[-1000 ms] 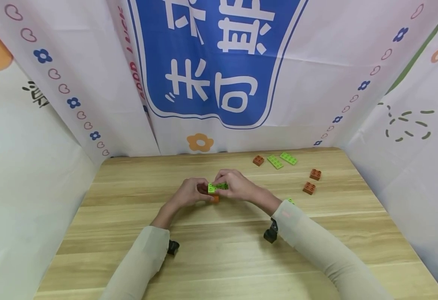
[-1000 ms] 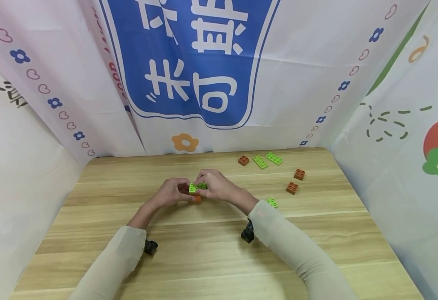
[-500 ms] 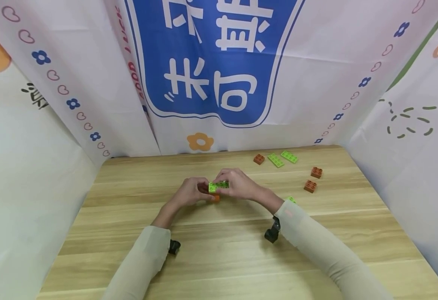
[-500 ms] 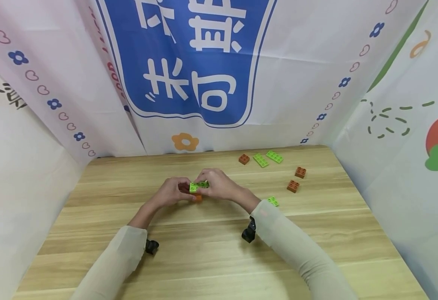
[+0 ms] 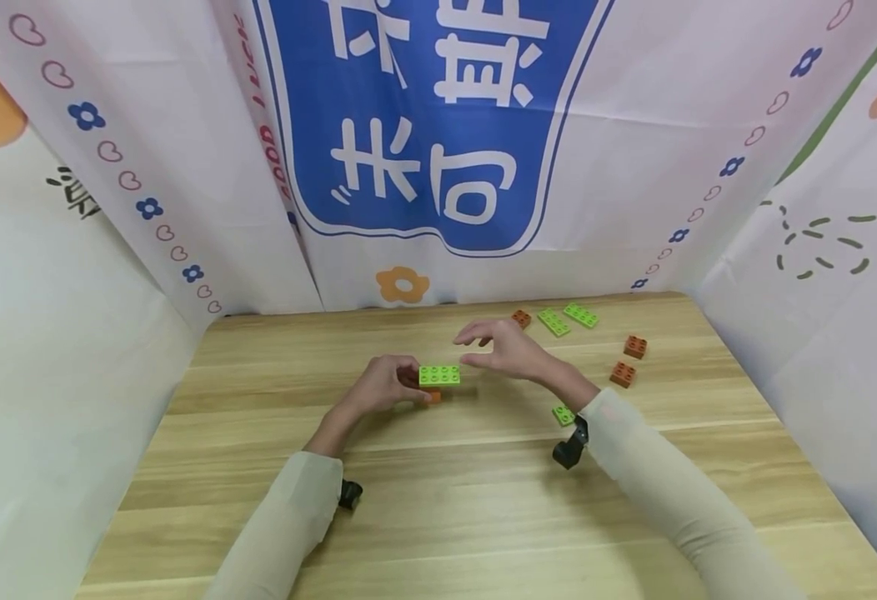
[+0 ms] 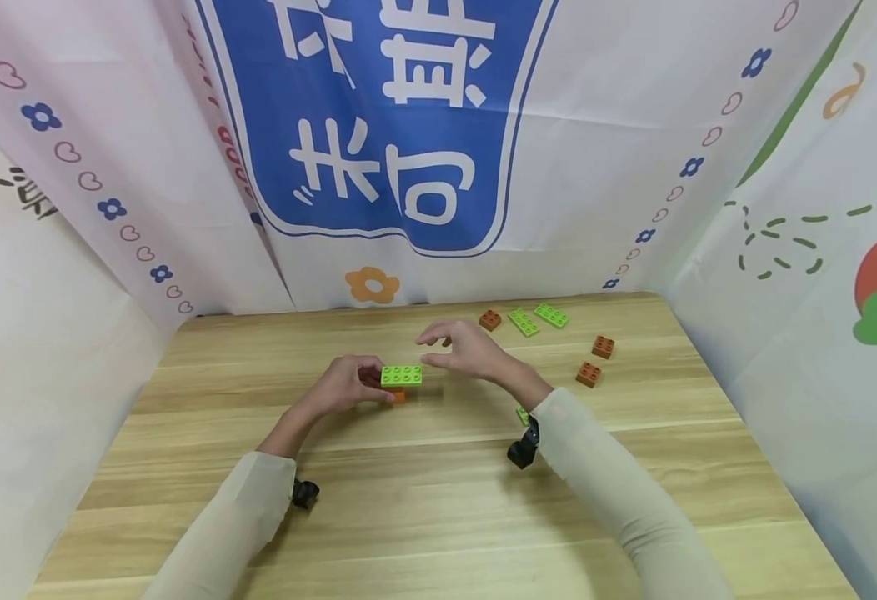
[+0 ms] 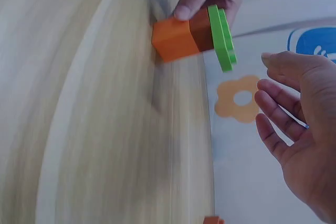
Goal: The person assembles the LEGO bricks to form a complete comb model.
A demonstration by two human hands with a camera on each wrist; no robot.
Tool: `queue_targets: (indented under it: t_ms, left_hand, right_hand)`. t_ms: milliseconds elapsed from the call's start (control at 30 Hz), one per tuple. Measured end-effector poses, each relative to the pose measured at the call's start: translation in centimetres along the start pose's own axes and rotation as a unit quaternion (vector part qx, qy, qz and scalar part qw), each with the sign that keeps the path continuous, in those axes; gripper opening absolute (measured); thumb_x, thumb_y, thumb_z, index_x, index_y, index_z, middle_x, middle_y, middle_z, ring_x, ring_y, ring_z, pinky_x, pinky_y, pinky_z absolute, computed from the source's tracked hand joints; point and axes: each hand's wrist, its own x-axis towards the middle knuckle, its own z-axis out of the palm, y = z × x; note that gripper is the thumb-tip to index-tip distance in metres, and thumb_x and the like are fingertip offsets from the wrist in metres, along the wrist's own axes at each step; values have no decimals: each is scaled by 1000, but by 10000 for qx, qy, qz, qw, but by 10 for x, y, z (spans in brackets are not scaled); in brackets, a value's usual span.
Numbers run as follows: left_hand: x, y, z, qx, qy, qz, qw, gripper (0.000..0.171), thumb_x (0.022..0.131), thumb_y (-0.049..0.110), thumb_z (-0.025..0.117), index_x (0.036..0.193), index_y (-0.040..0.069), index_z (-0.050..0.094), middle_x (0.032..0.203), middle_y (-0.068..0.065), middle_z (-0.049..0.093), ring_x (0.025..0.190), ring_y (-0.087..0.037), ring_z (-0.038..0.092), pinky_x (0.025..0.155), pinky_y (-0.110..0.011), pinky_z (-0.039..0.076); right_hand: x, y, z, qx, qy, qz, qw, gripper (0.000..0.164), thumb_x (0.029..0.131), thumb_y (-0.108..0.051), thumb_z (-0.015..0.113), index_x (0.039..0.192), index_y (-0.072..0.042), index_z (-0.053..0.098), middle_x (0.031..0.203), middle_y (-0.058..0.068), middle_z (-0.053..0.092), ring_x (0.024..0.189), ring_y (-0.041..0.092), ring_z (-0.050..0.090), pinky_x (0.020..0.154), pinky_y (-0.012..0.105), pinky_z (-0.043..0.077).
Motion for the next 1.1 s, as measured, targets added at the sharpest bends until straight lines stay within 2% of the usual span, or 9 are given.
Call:
queue_targets:
  t_ms: [333, 567, 800, 1100]
  left_hand:
    - [-2, -2, 3, -2, 32, 4, 10000, 25, 83, 16, 93, 99, 10, 75, 97, -1, 78, 89, -14, 73, 85, -35, 62]
    - [-2, -3, 2, 1, 44, -94, 9999, 26, 83, 16, 93, 101, 11, 75, 98, 0, 78, 90, -14, 73, 85, -35, 62]
    - [-1, -4, 2, 29, 0, -16, 10000, 26, 84, 16, 93, 101, 10, 75, 98, -1, 78, 89, -14, 72, 83, -34, 62]
    - [-2, -3, 2, 50, 36, -23, 10000, 24, 84, 16, 92, 101, 10, 75, 98, 0, 78, 88, -13, 72, 83, -34, 61]
  right_hand:
    - [-13, 31, -20, -105, 218, 440, 9987, 35, 93, -11, 83, 124, 1, 75, 131, 17, 72, 119, 33, 69, 97, 46, 59]
    - [-15, 53, -31, -118, 422, 444, 9981, 38, 91, -8, 83, 125, 7, 72, 129, 21, 72, 107, 45, 70, 94, 59, 58]
    - [-15, 66, -42, -252, 350, 688, 9967, 37, 91, -7, 84, 126, 2, 74, 129, 21, 72, 103, 44, 72, 90, 57, 59]
    - [-16, 86, -50, -156, 303, 670, 9972, 39, 89, 2, 82, 127, 6, 72, 122, 28, 73, 105, 46, 72, 94, 62, 57]
